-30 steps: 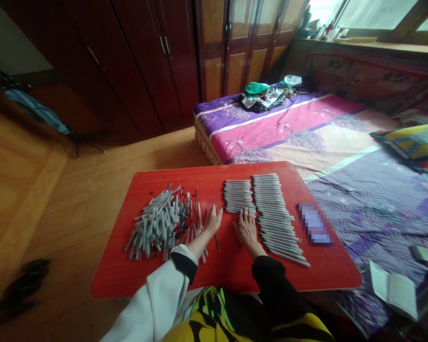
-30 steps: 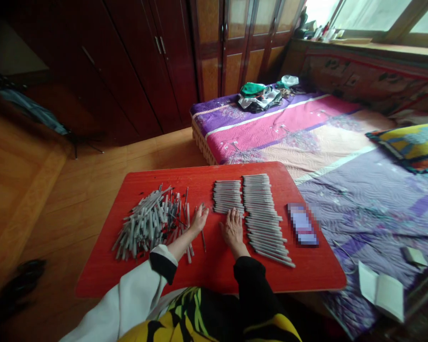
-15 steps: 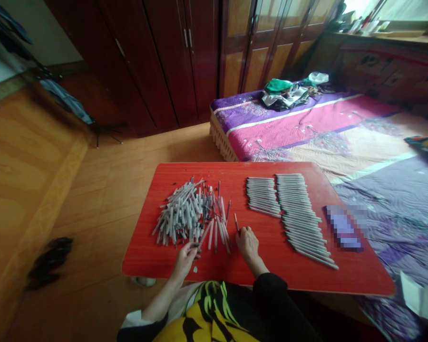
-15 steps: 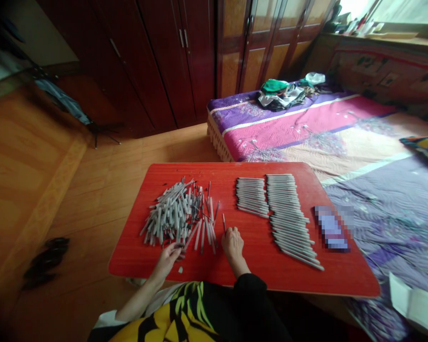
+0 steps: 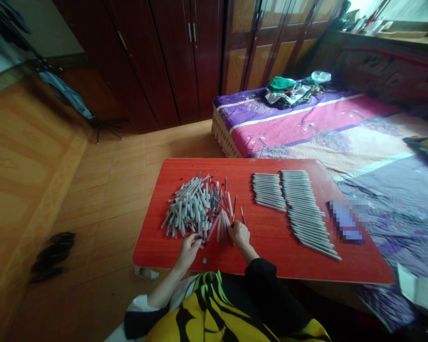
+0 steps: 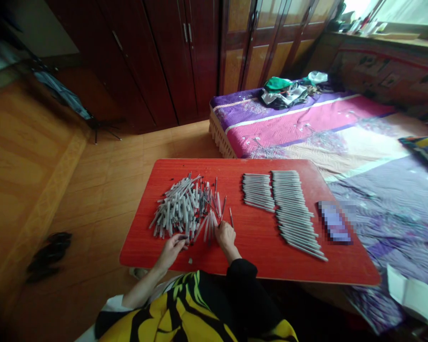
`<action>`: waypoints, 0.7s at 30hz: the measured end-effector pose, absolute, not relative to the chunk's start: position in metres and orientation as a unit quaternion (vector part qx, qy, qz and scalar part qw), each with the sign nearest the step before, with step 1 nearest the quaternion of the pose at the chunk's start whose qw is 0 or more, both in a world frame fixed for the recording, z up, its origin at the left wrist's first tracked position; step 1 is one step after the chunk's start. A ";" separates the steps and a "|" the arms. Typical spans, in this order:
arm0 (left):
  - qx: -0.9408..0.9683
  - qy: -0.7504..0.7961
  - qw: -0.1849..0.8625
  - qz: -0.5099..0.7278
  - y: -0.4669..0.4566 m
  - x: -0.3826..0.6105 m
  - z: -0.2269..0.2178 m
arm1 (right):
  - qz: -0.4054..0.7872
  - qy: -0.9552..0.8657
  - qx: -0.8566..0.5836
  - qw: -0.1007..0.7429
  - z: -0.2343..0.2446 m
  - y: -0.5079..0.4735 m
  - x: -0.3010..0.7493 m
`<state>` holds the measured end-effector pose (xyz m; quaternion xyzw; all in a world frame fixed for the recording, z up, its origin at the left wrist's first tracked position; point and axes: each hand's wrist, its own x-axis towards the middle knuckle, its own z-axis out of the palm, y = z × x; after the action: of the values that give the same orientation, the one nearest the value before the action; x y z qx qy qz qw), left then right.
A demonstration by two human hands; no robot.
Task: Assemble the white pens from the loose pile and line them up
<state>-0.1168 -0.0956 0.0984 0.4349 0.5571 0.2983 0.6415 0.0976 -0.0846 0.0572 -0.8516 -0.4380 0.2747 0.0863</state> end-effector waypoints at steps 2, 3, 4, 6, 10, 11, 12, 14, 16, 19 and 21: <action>0.431 0.558 0.641 0.302 -0.097 -0.102 0.099 | 0.296 -0.437 -0.842 0.113 0.063 -0.084 0.104; 0.429 0.558 0.642 0.303 -0.096 -0.093 0.099 | 0.311 -0.440 -0.832 0.130 0.067 -0.084 0.106; 0.427 0.558 0.643 0.304 -0.096 -0.084 0.099 | 0.330 -0.446 -0.819 0.147 0.071 -0.086 0.107; 0.421 0.560 0.641 0.313 -0.093 -0.064 0.099 | 0.374 -0.464 -0.782 0.182 0.080 -0.090 0.107; 0.411 0.566 0.637 0.325 -0.086 -0.030 0.096 | 0.447 -0.498 -0.706 0.232 0.097 -0.104 0.100; 0.408 0.568 0.636 0.326 -0.085 -0.023 0.095 | 0.458 -0.506 -0.690 0.241 0.099 -0.107 0.099; 0.405 0.570 0.636 0.327 -0.084 -0.019 0.095 | 0.463 -0.513 -0.681 0.241 0.101 -0.109 0.101; 0.398 0.574 0.635 0.330 -0.083 -0.012 0.094 | 0.450 -0.518 -0.696 0.213 0.102 -0.110 0.110; 0.389 0.579 0.633 0.336 -0.082 -0.010 0.094 | 0.410 -0.504 -0.741 0.168 0.099 -0.108 0.127; 0.376 0.584 0.630 0.348 -0.081 -0.010 0.094 | 0.335 -0.465 -0.810 0.123 0.090 -0.103 0.157; 0.367 0.585 0.630 0.354 -0.082 -0.010 0.093 | 0.297 -0.449 -0.837 0.096 0.084 -0.099 0.170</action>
<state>-0.0096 -0.0819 0.0931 0.3671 0.5850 0.3543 0.6304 0.1701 -0.0991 0.0838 -0.8372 -0.4491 0.2970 0.0959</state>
